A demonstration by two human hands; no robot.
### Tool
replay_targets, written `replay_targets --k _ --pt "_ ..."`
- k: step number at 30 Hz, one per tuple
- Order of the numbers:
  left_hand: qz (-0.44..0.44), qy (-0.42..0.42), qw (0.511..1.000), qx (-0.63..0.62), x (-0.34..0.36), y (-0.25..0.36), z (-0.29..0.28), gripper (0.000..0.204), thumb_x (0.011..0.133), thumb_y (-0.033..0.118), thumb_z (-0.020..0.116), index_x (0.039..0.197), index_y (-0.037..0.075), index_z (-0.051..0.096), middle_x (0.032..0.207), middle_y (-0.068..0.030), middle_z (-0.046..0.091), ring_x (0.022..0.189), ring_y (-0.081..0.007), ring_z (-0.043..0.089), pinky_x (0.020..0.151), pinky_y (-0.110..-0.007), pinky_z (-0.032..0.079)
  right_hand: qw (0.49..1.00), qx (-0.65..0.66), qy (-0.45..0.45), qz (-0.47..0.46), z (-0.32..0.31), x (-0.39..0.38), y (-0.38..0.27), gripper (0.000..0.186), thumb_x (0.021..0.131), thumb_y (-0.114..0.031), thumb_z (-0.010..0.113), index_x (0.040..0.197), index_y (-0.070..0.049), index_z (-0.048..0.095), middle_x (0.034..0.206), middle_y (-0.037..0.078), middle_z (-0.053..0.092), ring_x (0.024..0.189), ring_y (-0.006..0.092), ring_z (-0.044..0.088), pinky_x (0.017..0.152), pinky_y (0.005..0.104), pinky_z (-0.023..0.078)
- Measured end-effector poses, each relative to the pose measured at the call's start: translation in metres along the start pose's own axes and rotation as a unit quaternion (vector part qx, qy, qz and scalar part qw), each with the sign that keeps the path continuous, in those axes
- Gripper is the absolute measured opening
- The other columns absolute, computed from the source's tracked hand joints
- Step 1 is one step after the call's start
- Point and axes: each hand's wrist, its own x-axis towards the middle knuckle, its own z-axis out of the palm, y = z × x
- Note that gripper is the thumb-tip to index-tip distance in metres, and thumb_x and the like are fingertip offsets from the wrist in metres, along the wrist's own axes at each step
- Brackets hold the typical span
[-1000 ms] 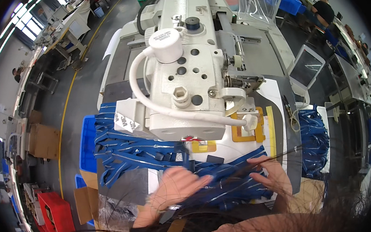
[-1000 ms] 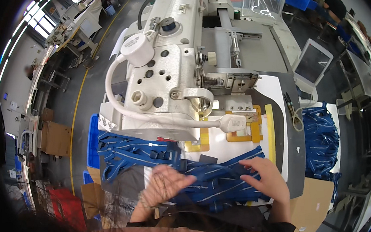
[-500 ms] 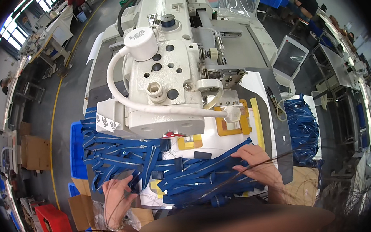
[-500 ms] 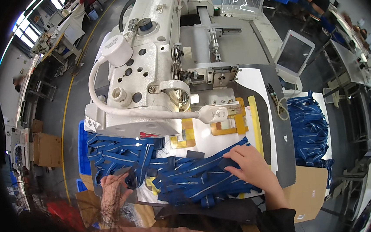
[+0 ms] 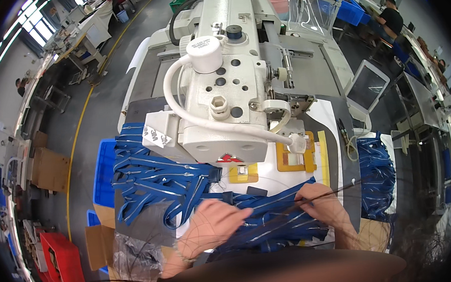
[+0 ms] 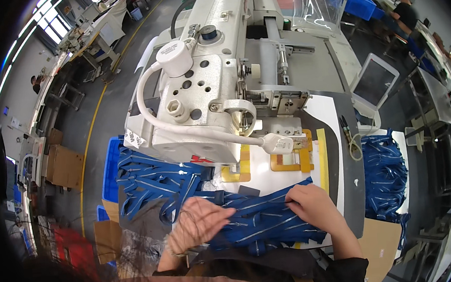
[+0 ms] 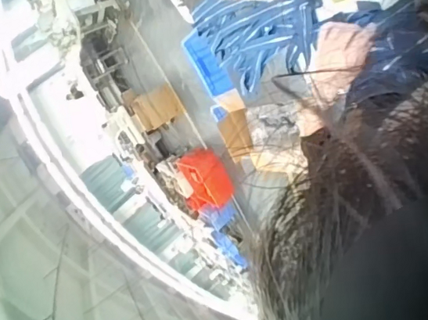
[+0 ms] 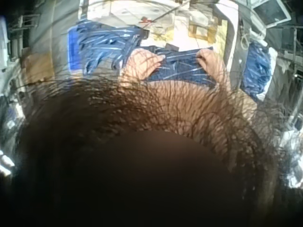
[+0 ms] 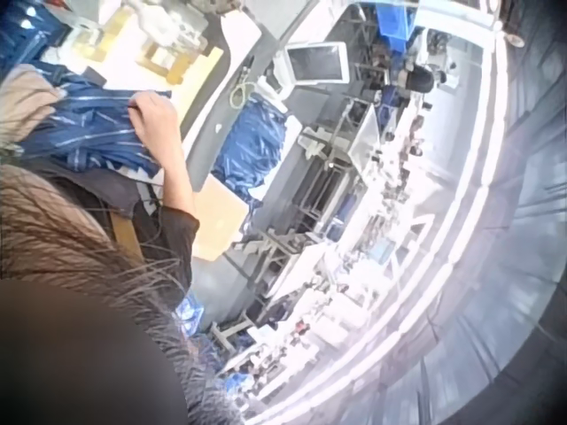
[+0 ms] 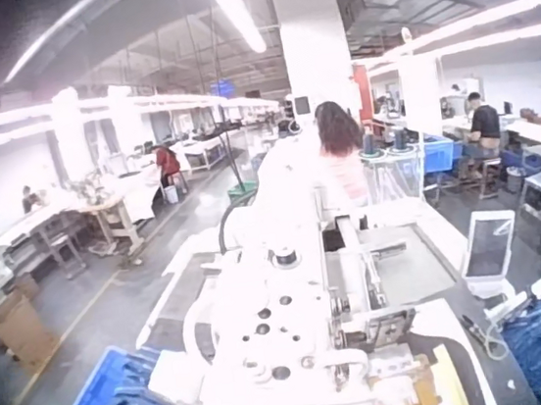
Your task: The recorder uses an industrial sewing machine to sew blue straps onto fabric or together.
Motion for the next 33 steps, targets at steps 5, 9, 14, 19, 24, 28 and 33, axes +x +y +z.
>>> replay_targets --k 5,9,14,19,24,28,33 --pt "0.121 -0.044 0.989 0.071 0.029 0.008 0.019 0.048 0.072 0.008 0.061 0.120 0.015 0.062 0.076 0.0042 0.056 0.071 -0.0112 0.056 0.066 -0.026 0.044 0.890 0.431 -0.087 0.119 0.009 0.012 -0.017 0.012 0.081 -0.002 0.068 0.087 -0.001 0.058 0.083 0.007 0.067 0.073 0.0143 0.066 0.063 0.0235 0.050" --pt "0.143 0.003 0.989 0.031 0.033 -0.008 0.023 0.048 0.070 0.006 0.060 0.118 0.006 0.062 0.077 -0.0001 0.057 0.069 -0.0139 0.058 0.062 -0.027 0.048 0.749 0.610 -0.176 0.190 0.026 0.031 -0.006 0.012 0.084 -0.001 0.066 0.087 -0.001 0.055 0.083 0.006 0.064 0.075 0.0136 0.066 0.067 0.0219 0.052" --pt "0.126 0.056 0.989 -0.056 0.020 -0.027 0.044 0.039 0.069 0.008 0.068 0.108 0.006 0.064 0.083 -0.0026 0.060 0.075 -0.0180 0.061 0.065 -0.030 0.048 0.772 0.584 -0.220 0.122 0.042 0.057 0.014 0.007 0.087 -0.006 0.065 0.088 -0.004 0.059 0.072 -0.002 0.059 0.068 0.0028 0.053 0.061 0.0185 0.042" --pt "0.090 0.060 0.988 -0.110 0.025 -0.032 0.053 0.029 0.066 0.009 0.075 0.094 0.006 0.066 0.076 -0.0030 0.056 0.068 -0.0187 0.057 0.057 -0.030 0.045 0.775 0.576 -0.232 0.115 0.052 0.074 0.022 0.009 0.088 -0.011 0.065 0.084 -0.003 0.061 0.072 -0.003 0.058 0.066 0.0017 0.052 0.058 0.0169 0.040" --pt "-0.016 0.104 0.979 -0.174 0.025 -0.038 0.064 0.027 0.064 0.010 0.077 0.089 0.009 0.068 0.074 -0.0046 0.057 0.067 -0.0221 0.058 0.059 -0.032 0.047 0.781 0.589 -0.156 0.138 0.061 0.074 0.027 0.012 0.089 -0.013 0.064 0.082 -0.004 0.059 0.072 -0.002 0.058 0.061 0.0015 0.051 0.055 0.0171 0.040" --pt "-0.119 0.080 0.953 -0.268 0.020 -0.038 0.075 0.029 0.062 0.009 0.081 0.088 0.009 0.068 0.083 -0.0042 0.061 0.071 -0.0212 0.060 0.064 -0.031 0.049 0.775 0.606 -0.110 0.143 0.077 0.070 0.028 0.012 0.089 -0.013 0.064 0.082 -0.005 0.058 0.070 -0.003 0.058 0.060 0.0015 0.051 0.054 0.0169 0.039" --pt "-0.261 0.101 0.905 -0.319 0.029 -0.028 0.067 0.023 0.062 0.007 0.083 0.080 0.006 0.069 0.083 -0.0093 0.064 0.072 -0.0195 0.061 0.063 -0.028 0.049 0.781 0.605 -0.070 0.139 0.081 0.069 0.027 0.012 0.091 -0.014 0.062 0.085 -0.003 0.060 0.072 -0.001 0.060 0.062 0.0019 0.053 0.057 0.0164 0.041"
